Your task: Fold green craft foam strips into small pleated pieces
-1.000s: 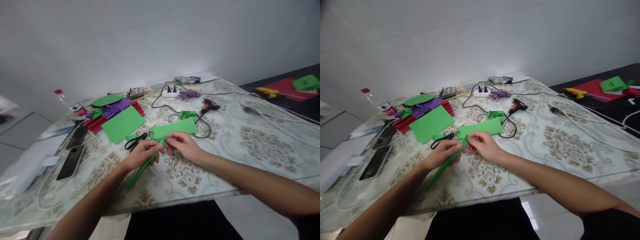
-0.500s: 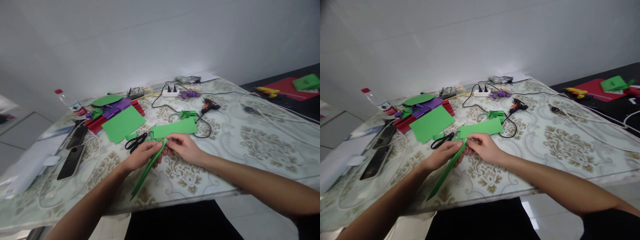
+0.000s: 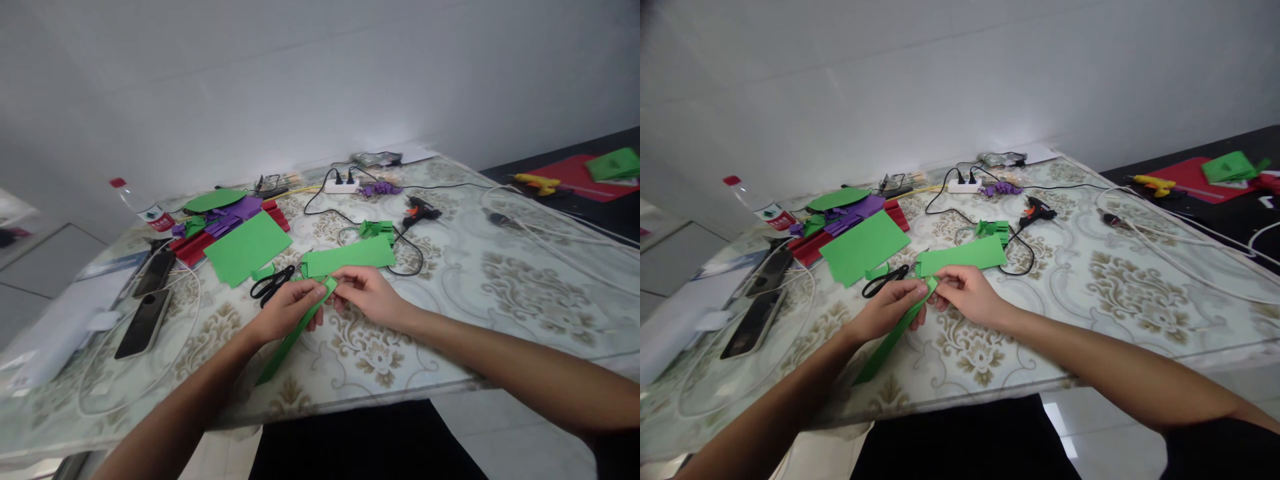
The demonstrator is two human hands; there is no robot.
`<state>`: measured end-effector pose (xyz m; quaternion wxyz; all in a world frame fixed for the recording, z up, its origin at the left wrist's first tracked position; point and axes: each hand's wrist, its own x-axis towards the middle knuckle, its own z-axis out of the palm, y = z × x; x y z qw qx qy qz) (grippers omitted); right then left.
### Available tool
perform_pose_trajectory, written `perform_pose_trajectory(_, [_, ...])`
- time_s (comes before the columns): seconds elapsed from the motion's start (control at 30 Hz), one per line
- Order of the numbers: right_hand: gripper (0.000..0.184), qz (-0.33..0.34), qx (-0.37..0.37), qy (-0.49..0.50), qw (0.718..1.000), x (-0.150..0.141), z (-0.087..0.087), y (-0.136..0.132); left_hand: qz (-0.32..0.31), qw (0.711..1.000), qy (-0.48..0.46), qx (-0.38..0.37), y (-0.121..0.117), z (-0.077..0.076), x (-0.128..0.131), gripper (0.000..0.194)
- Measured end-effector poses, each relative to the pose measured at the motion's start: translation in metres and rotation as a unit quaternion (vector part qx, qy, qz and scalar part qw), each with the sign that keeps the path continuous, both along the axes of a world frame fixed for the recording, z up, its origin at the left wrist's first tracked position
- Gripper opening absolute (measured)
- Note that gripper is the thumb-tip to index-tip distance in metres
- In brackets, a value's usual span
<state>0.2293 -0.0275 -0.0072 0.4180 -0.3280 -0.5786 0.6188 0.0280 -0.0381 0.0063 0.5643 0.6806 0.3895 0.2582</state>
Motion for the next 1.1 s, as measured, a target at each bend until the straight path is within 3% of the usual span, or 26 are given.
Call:
perform_pose_trajectory(0.27, [0.032, 0.027, -0.015, 0.038, 0.999, 0.0036, 0.0057, -0.0028, 0.021, 0.999, 0.032, 0.023, -0.0019, 0.0019, 0.0017, 0.044])
perform_pose_trajectory(0.47, [0.038, -0.018, -0.003, -0.005, 1.000, -0.0005, 0.0003, -0.0009, 0.018, 0.998, 0.042, 0.051, -0.0023, 0.0006, 0.0014, 0.045])
perform_pose_trajectory(1.1, [0.042, -0.014, -0.014, -0.019, 1.000, -0.0002, 0.0050, -0.0014, 0.026, 0.988, 0.089, 0.121, -0.0064, 0.0017, 0.0023, 0.045])
